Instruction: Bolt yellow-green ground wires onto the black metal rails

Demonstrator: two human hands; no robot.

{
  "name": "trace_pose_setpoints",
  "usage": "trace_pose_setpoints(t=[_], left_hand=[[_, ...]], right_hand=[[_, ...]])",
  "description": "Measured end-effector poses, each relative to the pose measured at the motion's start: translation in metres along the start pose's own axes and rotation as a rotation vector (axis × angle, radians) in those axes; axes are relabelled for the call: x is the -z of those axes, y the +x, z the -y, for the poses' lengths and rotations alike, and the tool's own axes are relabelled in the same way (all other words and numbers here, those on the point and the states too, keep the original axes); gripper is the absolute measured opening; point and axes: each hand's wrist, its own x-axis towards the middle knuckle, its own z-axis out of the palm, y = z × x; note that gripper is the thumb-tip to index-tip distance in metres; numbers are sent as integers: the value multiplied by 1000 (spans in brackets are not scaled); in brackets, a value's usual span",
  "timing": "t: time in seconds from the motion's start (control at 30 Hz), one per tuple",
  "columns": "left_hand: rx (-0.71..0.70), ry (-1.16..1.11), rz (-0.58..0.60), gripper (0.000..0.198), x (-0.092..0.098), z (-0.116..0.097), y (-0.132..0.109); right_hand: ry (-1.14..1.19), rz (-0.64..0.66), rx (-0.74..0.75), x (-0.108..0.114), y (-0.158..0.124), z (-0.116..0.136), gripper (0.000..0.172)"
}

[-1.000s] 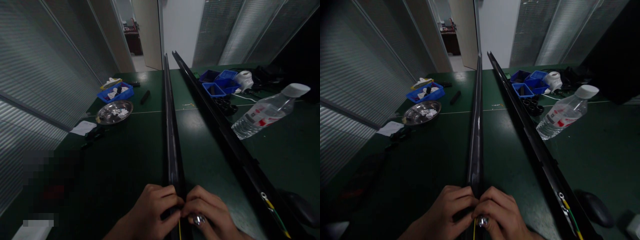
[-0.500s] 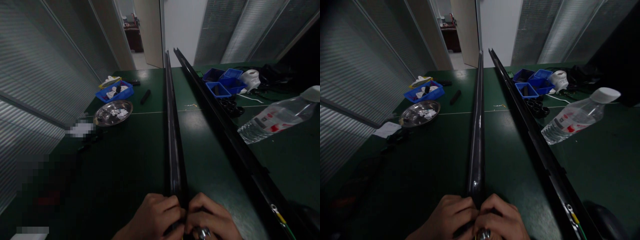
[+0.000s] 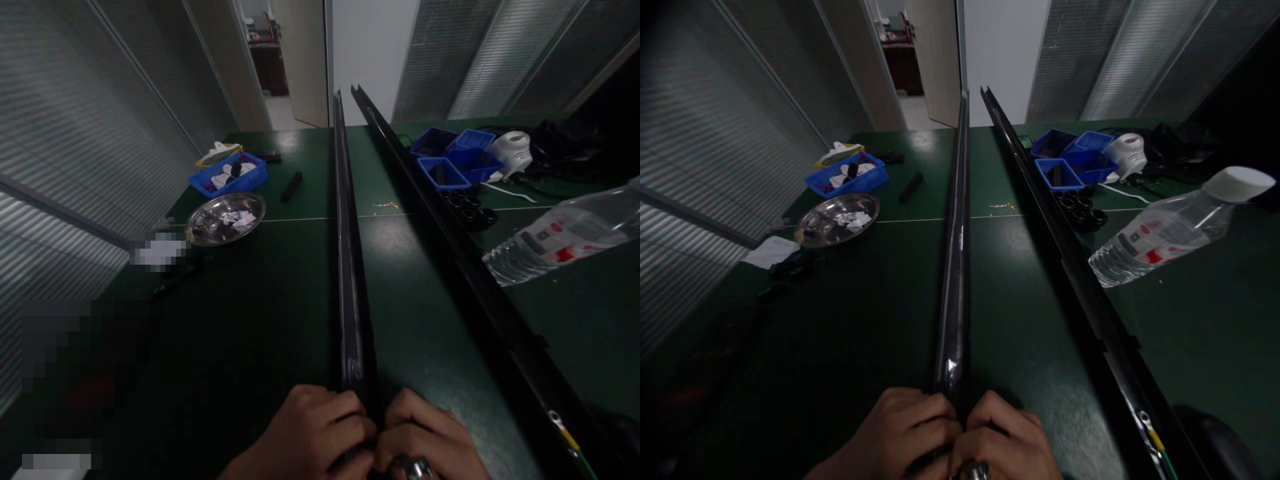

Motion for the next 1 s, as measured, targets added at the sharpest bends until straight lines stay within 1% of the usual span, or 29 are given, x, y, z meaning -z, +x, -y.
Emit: trace_pose_setpoints(t=[0.07,0.13,0.27,0.4,0.47,0.57,0.6,0.67,0.77,0.87,1.0], left_hand=[[-6,-10,2,11,1,1,0],[-13,-31,1,11,2,1,1],[-19,-42,6,11,3,2,3],[-34,-21,5,11,4,0,2],[-35,-13,7,14,6,-1,2],[-38,-7,18,20,7,-3,3],[-36,-8,21,19,7,-4,3],[-21,-8,25,16,7,-4,4],[-5,-20,10,12,4,-3,2],[1,-33,3,12,1,0,-1],[2,-71,0,14,0,1,-2]], right_hand=[[-16,-64,33,-5,-1,-3,38],[-13,-90,57,-10,-3,-8,38],[20,-58,89,-15,-4,-12,47],[-38,-74,97,-8,1,-5,36],[-73,-63,94,-2,5,2,34],[-97,29,96,7,9,9,32],[-106,42,97,8,10,10,33],[-130,22,112,8,10,11,37],[-142,-23,137,1,10,8,46],[-147,-57,184,-6,11,5,51],[-191,-33,195,-9,10,3,54]])
